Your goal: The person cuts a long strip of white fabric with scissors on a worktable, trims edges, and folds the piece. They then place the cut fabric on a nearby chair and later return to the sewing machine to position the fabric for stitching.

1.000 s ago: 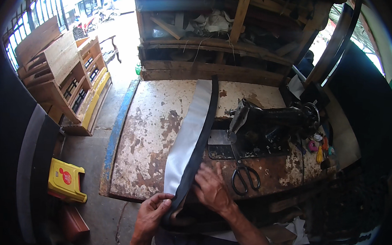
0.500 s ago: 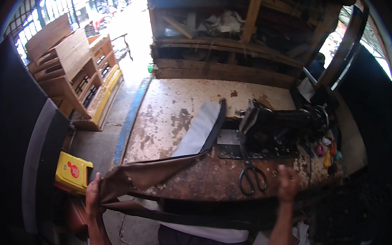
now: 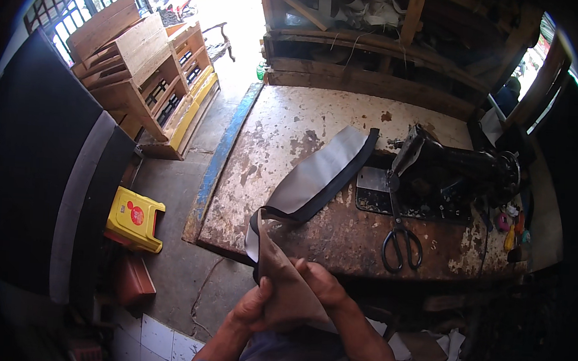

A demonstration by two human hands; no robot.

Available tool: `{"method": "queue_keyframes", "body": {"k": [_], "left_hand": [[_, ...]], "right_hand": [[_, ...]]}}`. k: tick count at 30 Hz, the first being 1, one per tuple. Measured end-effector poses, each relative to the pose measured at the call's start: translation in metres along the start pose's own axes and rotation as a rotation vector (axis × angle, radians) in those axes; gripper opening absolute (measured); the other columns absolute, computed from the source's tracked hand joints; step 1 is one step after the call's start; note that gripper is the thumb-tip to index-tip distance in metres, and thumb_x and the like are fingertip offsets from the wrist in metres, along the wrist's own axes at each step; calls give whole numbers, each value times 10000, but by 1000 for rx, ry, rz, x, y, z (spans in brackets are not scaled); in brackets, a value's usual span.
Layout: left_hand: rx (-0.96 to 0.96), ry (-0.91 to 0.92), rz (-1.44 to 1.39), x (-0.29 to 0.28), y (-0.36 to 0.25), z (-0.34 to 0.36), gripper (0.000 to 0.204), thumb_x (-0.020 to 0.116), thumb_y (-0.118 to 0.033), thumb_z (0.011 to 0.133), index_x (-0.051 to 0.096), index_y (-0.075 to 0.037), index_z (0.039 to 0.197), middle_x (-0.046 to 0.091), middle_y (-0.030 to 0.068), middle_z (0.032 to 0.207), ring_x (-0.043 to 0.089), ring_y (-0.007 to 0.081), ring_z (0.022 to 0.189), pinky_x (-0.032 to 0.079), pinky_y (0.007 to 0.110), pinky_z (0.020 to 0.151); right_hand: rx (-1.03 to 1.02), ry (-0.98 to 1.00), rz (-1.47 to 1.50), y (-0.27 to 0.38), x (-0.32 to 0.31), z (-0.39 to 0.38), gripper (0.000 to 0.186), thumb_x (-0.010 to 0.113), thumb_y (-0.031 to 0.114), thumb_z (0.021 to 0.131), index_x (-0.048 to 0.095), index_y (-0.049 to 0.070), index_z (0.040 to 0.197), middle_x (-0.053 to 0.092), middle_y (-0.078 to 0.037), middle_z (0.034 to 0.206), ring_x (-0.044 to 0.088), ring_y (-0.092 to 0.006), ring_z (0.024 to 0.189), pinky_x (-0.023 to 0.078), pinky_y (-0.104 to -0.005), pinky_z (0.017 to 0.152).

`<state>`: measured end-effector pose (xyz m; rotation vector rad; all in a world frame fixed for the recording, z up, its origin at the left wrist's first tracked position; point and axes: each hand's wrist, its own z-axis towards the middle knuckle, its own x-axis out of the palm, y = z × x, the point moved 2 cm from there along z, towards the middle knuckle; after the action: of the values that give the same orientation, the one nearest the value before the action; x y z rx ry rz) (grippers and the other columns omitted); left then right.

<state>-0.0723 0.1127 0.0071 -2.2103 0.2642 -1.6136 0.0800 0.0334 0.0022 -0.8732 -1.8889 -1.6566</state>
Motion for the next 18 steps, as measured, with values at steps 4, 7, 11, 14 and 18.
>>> {"method": "queue_keyframes", "body": {"k": [4, 7, 11, 14, 18], "left_hand": [[-18, -85, 174, -10, -1, -14, 1033, 756, -574, 909, 286, 52, 1582, 493, 221, 1528, 544, 332, 1387, 463, 481, 1166], [31, -60, 222, -8, -17, -17, 1044, 776, -581, 893, 303, 54, 1574, 494, 207, 1532, 513, 309, 1417, 458, 455, 1167], [130, 104, 20, 3, -36, -10, 715, 708, -428, 1001, 474, 49, 1478, 606, 158, 1425, 577, 235, 1346, 494, 405, 1122], [93, -27, 80, 1, -39, -3, 510, 709, -310, 1016, 558, 27, 1368, 694, 130, 1297, 694, 218, 1160, 532, 382, 1061], [297, -24, -8, -2, -35, 7, 215, 646, -208, 1053, 628, -40, 1186, 735, 88, 1168, 703, 189, 1096, 536, 367, 1035]], "right_hand": [[-137, -116, 190, 7, -6, -16, 429, 661, 253, 1053, 549, 6, 1385, 692, -118, 1250, 677, -167, 1126, 542, -314, 997], [-195, -249, -21, 20, -2, -27, 358, 731, 67, 982, 589, 24, 1308, 682, -88, 1213, 650, -125, 1108, 528, -286, 973], [-270, -335, -382, 27, 17, -34, 276, 689, 63, 1004, 621, 24, 1267, 671, -61, 1166, 610, -96, 1101, 491, -260, 970], [-369, -414, -561, 28, 22, -39, 235, 669, 59, 1012, 634, 19, 1240, 668, -54, 1166, 602, -98, 1122, 477, -253, 981], [-524, -541, -621, 34, 14, -47, 207, 649, 41, 1004, 642, 23, 1210, 657, -47, 1178, 591, -116, 1136, 441, -263, 1015]]}}
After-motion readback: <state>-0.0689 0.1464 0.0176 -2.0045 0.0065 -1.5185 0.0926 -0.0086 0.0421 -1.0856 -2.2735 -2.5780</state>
